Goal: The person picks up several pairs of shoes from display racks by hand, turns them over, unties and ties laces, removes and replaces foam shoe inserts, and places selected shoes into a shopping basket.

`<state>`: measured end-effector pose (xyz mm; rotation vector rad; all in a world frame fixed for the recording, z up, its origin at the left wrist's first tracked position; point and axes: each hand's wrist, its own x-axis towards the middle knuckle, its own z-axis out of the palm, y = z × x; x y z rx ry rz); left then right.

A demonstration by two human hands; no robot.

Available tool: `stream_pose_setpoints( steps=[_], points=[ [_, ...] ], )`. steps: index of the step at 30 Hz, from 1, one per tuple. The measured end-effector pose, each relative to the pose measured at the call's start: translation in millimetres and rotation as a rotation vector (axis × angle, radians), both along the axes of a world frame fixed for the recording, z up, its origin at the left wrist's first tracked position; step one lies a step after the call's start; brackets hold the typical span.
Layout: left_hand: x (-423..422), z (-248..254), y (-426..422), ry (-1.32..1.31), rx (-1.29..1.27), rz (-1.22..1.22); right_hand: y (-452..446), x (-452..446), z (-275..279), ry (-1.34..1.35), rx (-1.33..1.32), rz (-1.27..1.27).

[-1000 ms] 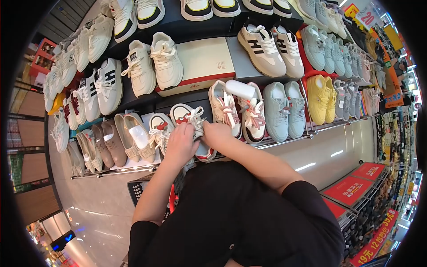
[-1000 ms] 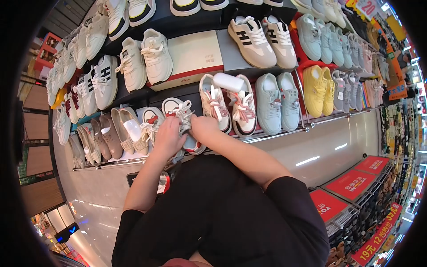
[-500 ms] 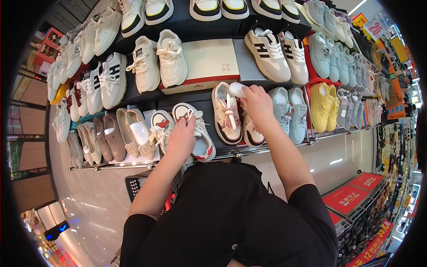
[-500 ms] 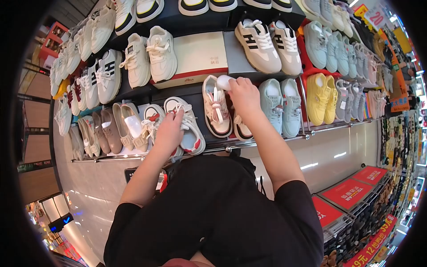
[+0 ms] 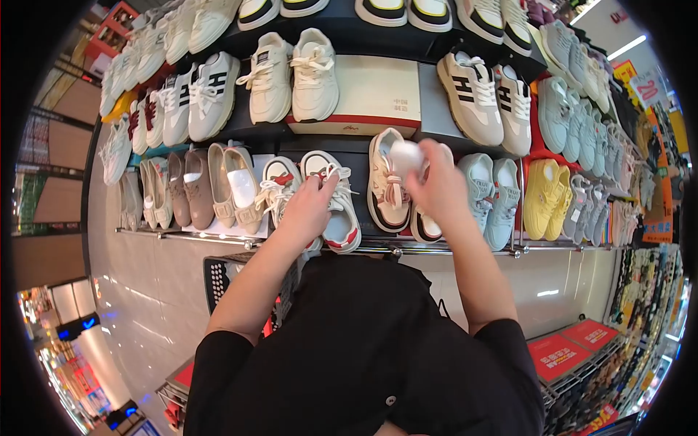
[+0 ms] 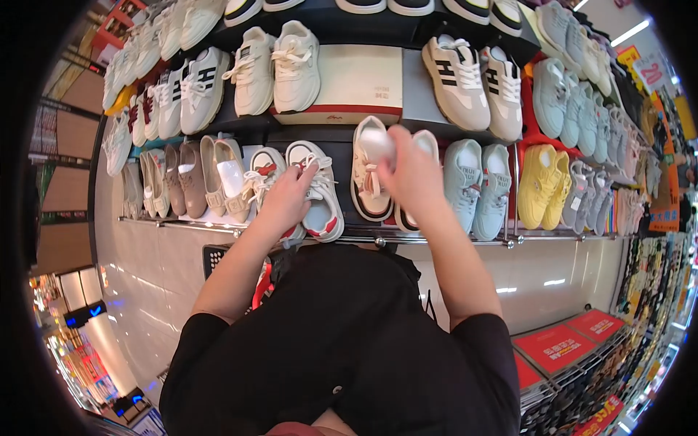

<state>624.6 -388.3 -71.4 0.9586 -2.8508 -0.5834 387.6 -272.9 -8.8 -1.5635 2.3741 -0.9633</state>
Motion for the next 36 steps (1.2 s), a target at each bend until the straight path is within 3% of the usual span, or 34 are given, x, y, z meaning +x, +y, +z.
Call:
stream_pose_setpoints(
  steps=[2,3,4,6,8,10,18,27,29,36],
  points=[
    [0.0,-2.3,-3.5,0.017,0.000,0.001,18.5,21.0,-14.5,-0.346,0.042,0.244],
    [-0.7,-1.6,-6.1,0.002,0.026,-0.017,24.6,32.1,-20.1,-0.343,0.103,0.366],
    [-1.4,-0.7,-8.6,-0.013,0.053,-0.035,26.3,41.6,-26.8,-0.339,0.164,0.488],
    [-2.4,3.3,-15.0,0.000,0.082,-0.017,19.7,53.2,-52.7,-0.246,-0.113,0.715],
    [-2.2,7.2,-22.5,-0.042,0.184,-0.057,14.3,60.0,-75.6,-0.233,-0.088,0.786],
    [-0.5,6.1,-26.3,-0.045,0.196,-0.051,7.1,66.1,-82.8,0.032,-0.198,0.825],
    [0.2,1.1,-25.9,-0.019,0.220,-0.043,17.5,70.8,-61.1,-0.089,0.011,0.739],
    [-0.7,1.0,-23.7,-0.016,0.199,-0.038,14.2,90.6,-65.8,0.044,0.168,0.588],
    [-1.0,3.1,-24.1,-0.017,0.195,-0.049,-1.4,91.7,-52.3,-0.172,0.447,0.440],
    [-0.6,8.3,-22.1,-0.009,0.188,-0.065,-37.4,103.4,-68.9,-0.096,0.697,0.281]
  ],
)
